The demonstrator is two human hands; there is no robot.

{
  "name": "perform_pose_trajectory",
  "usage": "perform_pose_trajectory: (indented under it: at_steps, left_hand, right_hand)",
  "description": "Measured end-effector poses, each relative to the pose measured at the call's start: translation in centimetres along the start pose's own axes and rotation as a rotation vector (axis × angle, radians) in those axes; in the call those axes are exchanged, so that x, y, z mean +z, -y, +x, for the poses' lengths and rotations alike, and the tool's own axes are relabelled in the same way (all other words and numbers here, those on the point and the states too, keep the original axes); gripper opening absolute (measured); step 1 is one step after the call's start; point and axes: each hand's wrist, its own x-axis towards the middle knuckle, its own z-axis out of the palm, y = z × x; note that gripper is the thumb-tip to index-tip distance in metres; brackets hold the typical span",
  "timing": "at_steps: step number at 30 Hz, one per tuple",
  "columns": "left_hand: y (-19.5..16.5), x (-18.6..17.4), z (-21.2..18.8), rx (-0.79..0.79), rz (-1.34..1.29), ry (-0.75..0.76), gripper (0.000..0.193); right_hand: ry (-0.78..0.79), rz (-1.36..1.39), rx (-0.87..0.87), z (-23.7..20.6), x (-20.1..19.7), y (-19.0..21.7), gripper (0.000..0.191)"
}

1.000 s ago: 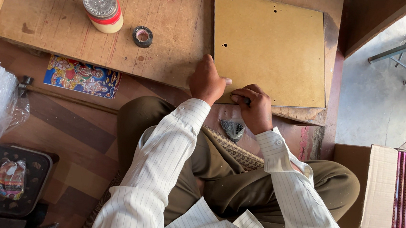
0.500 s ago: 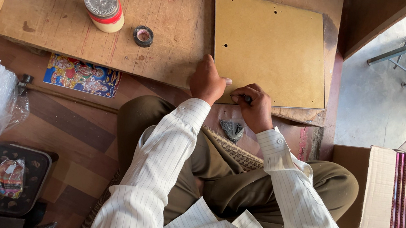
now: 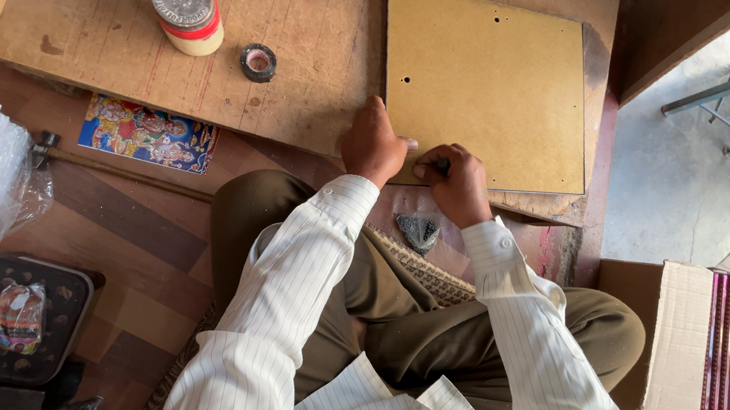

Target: The person wraps a picture frame in gold foil and sets it in a box, then places a white backing sheet into a black frame, fits a hardboard backing over it, and uses pliers to press fasteners into the frame to secure the backing.

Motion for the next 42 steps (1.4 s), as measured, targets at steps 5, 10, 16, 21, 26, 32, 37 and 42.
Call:
perform_pose_trajectory:
  at_steps: [5,10,16,21,26,32,37,42]
  left_hand:
    - [0.4,0.5,0.3,0.020,0.021,-0.016,0.069]
    - [1.2,0.8,0.0,0.066,-0.007,0.004,0.062]
    - [2.0,1.5,-2.1,0.054,-0.057,-0.003,0.065]
    - [2.9,2.5,-1.6,0.123,-0.046,-0.050,0.067]
    - [4.3,3.9,-1.0,0.194,-0.099,-0.086,0.067]
    - [4.5,4.2,-0.5,0.143,-0.113,-0.063,0.062]
    - [3.9,3.6,-0.9,0.151,-0.105,-0.048,0.072]
    - [3.5,3.0,-1.1,0.065,-0.120,0.031,0.092]
  right_hand:
    - [0.039,0.122,0.126,0.9,-0.1,-0.4,0.013]
    - [0.035,0.109,0.227,1.2,0.1,-0.7,0.013]
    - [0.032,0.168,0.265,1.2,0.1,-1.0,0.013]
    - [0.023,0.164,0.230,1.3,0.0,-1.2,0.013]
    - [0.002,0.162,0.245,1.5,0.6,-1.6,0.014]
    - [0.013,0.192,0.241,1.8,0.9,-2.7,0.013]
    - [0.074,0.656,0.357,1.4,-1.4,-3.2,0.022]
    - [-0.210,1.034,0.417,-1.7,-5.8,-1.6,0.053]
